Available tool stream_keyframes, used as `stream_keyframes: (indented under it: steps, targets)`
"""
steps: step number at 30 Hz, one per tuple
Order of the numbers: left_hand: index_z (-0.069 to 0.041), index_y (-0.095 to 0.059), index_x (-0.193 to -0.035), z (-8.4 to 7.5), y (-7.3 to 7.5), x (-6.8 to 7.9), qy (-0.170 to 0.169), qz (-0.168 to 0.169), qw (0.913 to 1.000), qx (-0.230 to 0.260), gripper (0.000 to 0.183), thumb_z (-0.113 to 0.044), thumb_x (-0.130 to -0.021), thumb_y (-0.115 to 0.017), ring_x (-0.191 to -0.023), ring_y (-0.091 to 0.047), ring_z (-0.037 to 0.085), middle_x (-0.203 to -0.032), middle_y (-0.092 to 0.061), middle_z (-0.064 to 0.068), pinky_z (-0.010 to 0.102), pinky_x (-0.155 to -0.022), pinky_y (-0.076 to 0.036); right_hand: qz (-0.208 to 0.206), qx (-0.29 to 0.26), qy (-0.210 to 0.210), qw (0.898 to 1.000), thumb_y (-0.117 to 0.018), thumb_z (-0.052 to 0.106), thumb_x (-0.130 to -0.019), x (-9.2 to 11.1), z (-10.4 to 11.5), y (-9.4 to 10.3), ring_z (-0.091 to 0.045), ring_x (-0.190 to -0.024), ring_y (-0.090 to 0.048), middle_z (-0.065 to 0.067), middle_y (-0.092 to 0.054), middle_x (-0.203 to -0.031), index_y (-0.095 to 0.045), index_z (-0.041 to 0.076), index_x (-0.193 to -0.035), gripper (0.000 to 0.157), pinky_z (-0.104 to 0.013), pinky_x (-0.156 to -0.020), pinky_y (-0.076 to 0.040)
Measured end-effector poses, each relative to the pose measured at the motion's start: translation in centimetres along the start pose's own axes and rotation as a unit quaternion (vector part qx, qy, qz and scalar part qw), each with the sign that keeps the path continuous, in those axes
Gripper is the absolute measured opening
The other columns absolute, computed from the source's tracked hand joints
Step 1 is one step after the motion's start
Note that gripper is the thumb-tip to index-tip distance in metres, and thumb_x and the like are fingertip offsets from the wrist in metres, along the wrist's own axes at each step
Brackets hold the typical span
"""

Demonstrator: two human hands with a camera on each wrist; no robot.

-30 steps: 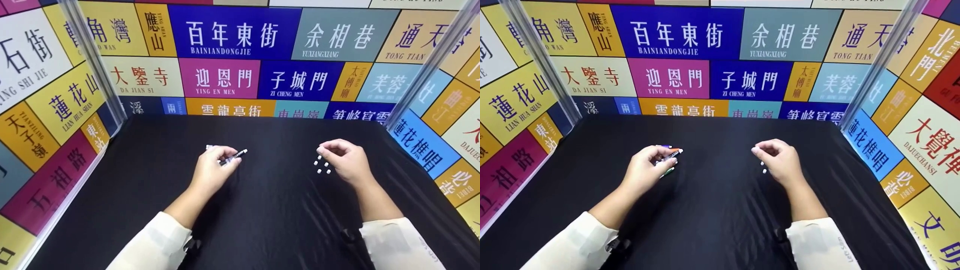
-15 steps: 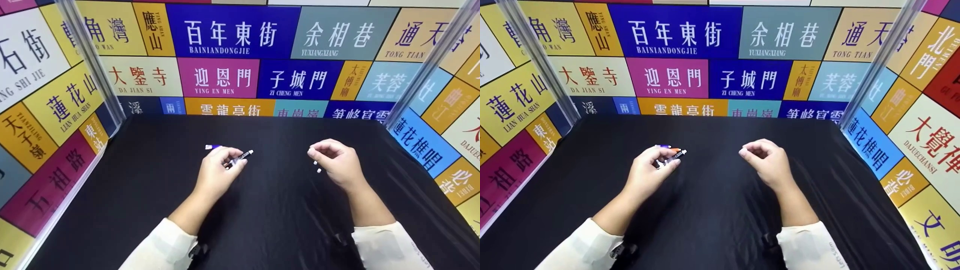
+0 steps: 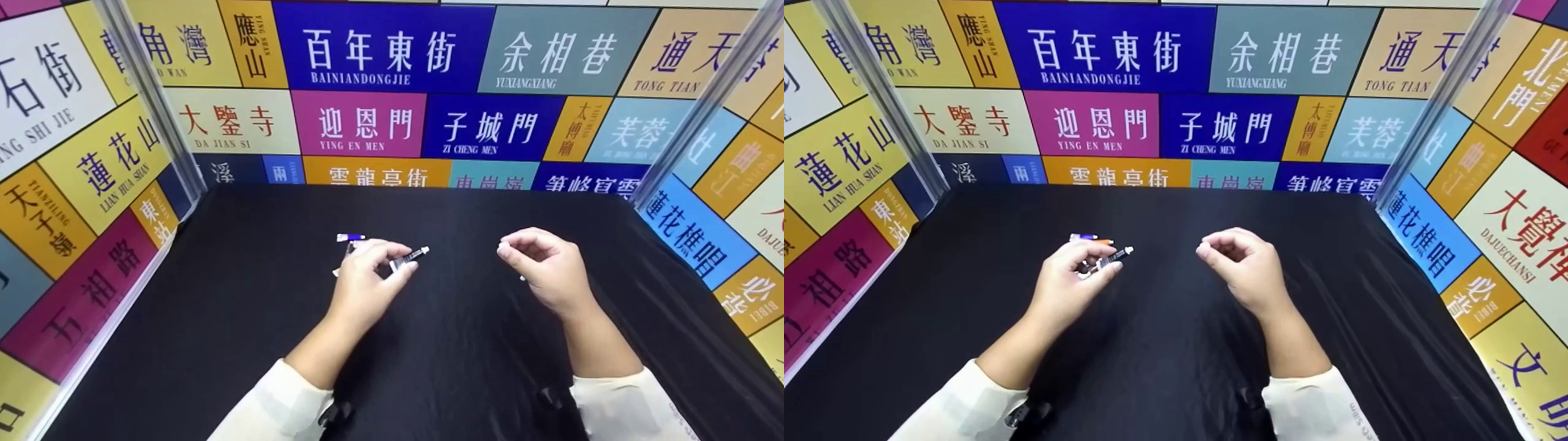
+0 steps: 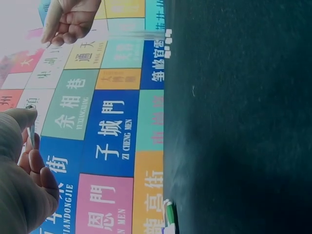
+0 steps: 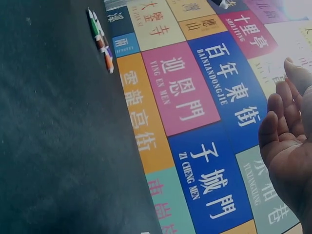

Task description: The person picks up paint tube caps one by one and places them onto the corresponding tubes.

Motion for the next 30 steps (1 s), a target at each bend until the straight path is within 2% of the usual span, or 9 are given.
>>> stream_keyframes:
  steps: [6, 14, 20, 30]
  targets:
    - [-0.020, -0.082, -0.108, -0.2, -0.1, 0.2, -0.001, -0.001, 1.0000, 0.001, 0.018, -0.024, -0.090, -0.087, -0.094, -0.070, 0.010, -0.103, -0.078, -0.006, 0.031, -0.087, -0.055, 0.006, -0.012, 0.021, 1.000, -0.084, -0.001, -0.088, 0.6, 0.7, -0.6, -0.011, -0.076, -0.072, 0.005, -0.079, -0.092, -0.081, 0.002, -0.102, 0.015, -0.019, -0.071, -0.059]
    - [-0.017, -0.083, -0.107, -0.9, -0.1, 0.5, -0.017, -0.001, 0.9993, 0.034, 0.018, -0.019, -0.089, -0.087, -0.089, -0.067, 0.009, -0.100, -0.077, -0.001, 0.023, -0.077, -0.055, 0.024, -0.028, 0.053, 0.998, -0.083, -0.006, -0.087, 1.1, 1.8, -1.2, -0.010, -0.079, -0.073, 0.003, -0.080, -0.094, -0.080, -0.002, -0.103, 0.017, -0.017, -0.071, -0.059]
    - [-0.019, -0.084, -0.107, -1.8, 0.0, 1.0, -0.047, -0.004, 0.9982, 0.038, 0.018, -0.020, -0.089, -0.088, -0.093, -0.069, 0.011, -0.104, -0.078, -0.008, 0.024, -0.079, -0.056, 0.035, -0.047, 0.064, 0.996, -0.081, -0.010, -0.087, 1.4, 2.5, -1.5, -0.011, -0.081, -0.074, -0.001, -0.080, -0.096, -0.079, -0.004, -0.104, 0.018, -0.018, -0.073, -0.060]
    - [-0.023, -0.084, -0.110, -3.5, 0.4, 1.5, -0.071, 0.005, 0.9969, 0.032, 0.022, -0.024, -0.088, -0.090, -0.100, -0.068, 0.007, -0.106, -0.078, -0.010, 0.027, -0.085, -0.056, 0.059, -0.048, 0.086, 0.993, -0.081, -0.011, -0.086, 2.3, 3.9, -2.4, -0.012, -0.082, -0.074, -0.002, -0.078, -0.100, -0.080, -0.001, -0.103, 0.019, -0.018, -0.073, -0.061]
Point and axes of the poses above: each hand's wrist, its own x-axis away from the middle knuckle, its own y-axis out of the back of the hand, z = x × y, the point moved 2 cm from there along -x, towards the middle knuckle
